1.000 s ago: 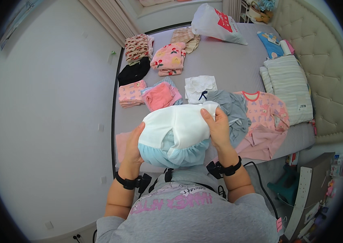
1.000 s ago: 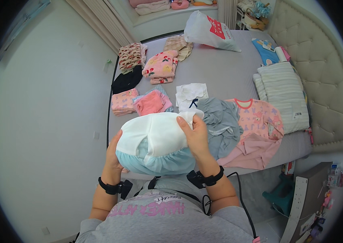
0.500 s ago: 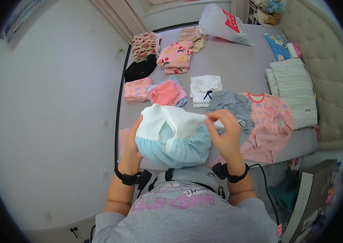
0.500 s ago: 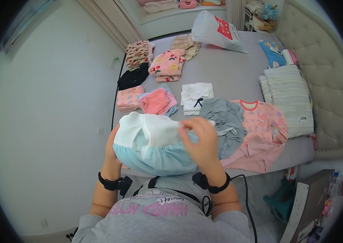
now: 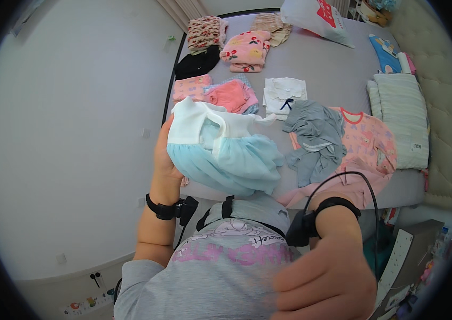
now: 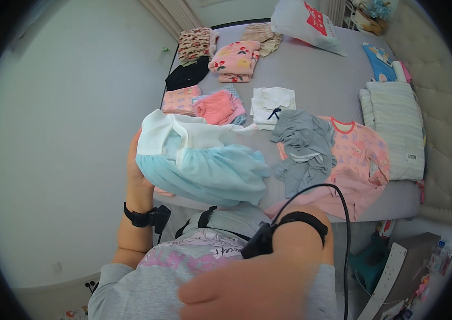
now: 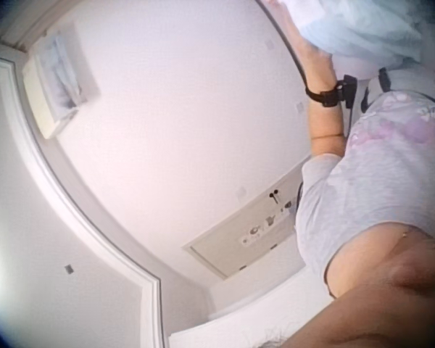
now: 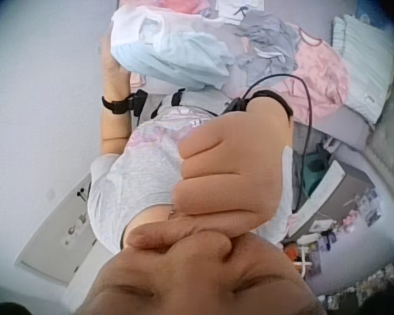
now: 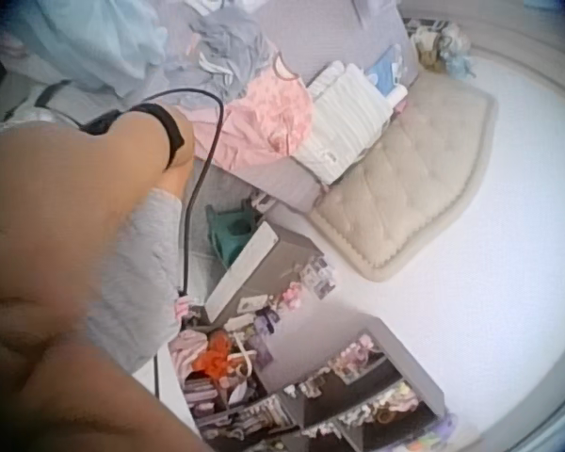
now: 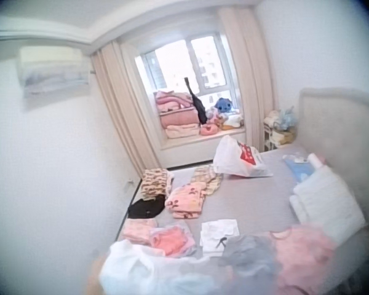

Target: The person retrieves folded pants from a closet and places them on a bed. They then fold several items of children's clothing, including pants and a dress, by hand on the bed.

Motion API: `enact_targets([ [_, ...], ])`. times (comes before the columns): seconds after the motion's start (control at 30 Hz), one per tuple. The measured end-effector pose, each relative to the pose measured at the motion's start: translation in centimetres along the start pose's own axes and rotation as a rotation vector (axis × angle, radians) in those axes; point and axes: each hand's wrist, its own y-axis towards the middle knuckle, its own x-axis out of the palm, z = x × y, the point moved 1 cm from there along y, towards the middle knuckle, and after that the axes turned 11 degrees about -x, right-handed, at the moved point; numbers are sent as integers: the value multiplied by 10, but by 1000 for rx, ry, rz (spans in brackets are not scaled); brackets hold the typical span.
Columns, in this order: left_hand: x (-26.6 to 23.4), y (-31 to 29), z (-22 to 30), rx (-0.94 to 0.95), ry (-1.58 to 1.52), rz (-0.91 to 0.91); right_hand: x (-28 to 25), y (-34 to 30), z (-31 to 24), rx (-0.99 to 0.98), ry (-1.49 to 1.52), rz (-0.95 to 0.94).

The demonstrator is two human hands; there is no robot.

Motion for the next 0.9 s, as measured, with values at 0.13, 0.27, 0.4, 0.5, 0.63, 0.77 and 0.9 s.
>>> enact_targets([
  [0.13, -6, 4, 0, 24, 53, 16, 7, -9, -1, -14, -44, 61],
  [0.27, -4, 11, 1, 3, 48, 12, 20, -8, 16, -24, -15, -7],
  [0.4, -6, 13, 2, -3, -32, 13, -28, -8, 18, -8, 275, 51],
  [0.5, 7, 16, 1, -6, -14, -15, -64, -43, 4, 201, 256, 290],
  [0.63, 1, 13, -3, 11, -16, 47, -43, -87, 51, 965, -271, 71],
  [0.77, 14, 16, -3, 15, 1, -10, -12, -167, 83, 1007, -630, -237],
  [0.9, -6, 9, 2, 114, 182, 12, 14, -209, 93, 1173, -225, 240],
])
